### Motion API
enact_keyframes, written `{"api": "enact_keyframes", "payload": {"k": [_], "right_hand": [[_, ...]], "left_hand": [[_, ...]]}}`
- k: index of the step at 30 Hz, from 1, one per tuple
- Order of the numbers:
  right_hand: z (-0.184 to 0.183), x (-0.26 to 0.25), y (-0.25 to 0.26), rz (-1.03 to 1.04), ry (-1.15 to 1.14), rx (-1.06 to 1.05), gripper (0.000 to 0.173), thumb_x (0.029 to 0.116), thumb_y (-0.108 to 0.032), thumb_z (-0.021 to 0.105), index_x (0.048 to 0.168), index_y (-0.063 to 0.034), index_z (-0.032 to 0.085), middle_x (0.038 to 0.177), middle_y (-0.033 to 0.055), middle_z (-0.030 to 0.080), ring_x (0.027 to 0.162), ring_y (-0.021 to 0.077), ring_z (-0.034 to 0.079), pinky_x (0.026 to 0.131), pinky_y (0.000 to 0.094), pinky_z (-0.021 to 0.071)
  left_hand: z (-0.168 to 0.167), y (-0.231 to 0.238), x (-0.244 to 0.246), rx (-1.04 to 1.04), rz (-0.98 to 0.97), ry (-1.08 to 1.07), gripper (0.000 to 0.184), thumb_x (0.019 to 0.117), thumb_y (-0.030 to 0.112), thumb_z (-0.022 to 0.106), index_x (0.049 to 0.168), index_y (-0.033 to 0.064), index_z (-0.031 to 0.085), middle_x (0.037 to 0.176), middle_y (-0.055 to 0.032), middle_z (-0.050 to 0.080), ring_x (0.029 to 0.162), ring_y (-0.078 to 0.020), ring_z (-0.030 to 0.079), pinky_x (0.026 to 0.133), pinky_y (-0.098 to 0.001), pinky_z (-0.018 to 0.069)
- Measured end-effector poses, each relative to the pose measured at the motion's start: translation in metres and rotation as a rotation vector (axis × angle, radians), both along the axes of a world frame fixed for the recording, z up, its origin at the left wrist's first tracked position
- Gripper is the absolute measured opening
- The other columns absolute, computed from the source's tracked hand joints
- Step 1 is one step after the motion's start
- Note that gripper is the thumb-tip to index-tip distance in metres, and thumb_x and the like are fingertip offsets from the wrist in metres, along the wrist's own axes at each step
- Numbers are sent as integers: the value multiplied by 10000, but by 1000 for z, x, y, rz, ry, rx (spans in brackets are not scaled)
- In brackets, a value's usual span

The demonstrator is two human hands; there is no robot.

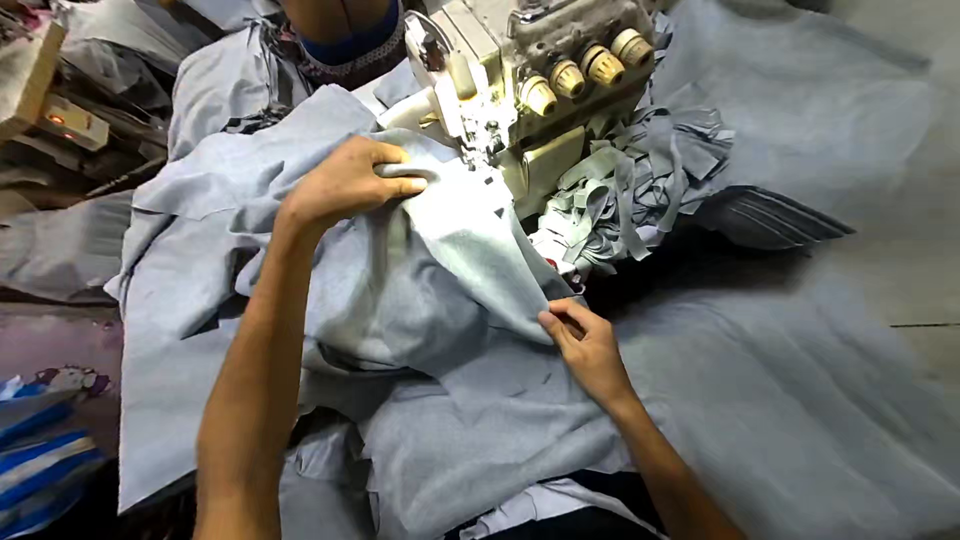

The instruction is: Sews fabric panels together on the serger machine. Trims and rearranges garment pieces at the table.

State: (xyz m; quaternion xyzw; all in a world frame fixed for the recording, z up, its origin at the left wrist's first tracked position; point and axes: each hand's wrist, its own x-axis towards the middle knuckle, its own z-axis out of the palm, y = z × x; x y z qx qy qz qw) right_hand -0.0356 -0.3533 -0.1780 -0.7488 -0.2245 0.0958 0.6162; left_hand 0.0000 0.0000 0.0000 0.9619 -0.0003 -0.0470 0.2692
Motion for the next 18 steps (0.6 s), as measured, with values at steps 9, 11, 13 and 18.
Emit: {"api": "enact_keyframes", "payload": {"k": [9,11,13,18], "right_hand": [[52,37,46,29,144,84,337,940,-248,750,1203,-95,605,802,-20,720,668,52,667,621,223,561],[60,40,55,14,128,30,392,903,-269,803,1208,-126,603,791,-22,723,639,68,668,594,246,567],[67,42,62,24,99,-6,371,890,-260,817,1188,-121,645,751,-7,685,608,89,624,570,275,533],[82,22,60,245,39,198,171,935,-186,748,1050,-62,721,864,7,724,724,56,674,644,231,581]], "left_hand": [[-14,-17,-27,-74,144,-336,165,993,203,655,1093,78,699,966,-7,692,846,-12,618,794,-229,506],[-22,-6,-36,-230,147,-290,236,957,122,674,1181,66,628,1031,-12,691,895,-27,651,813,-226,552],[-29,6,-49,-334,260,-258,299,930,88,702,1209,38,609,1039,-38,711,908,-72,686,836,-290,588],[-25,22,-78,-338,429,-389,172,999,244,650,1078,92,671,927,75,678,812,-1,647,785,-256,578]]}}
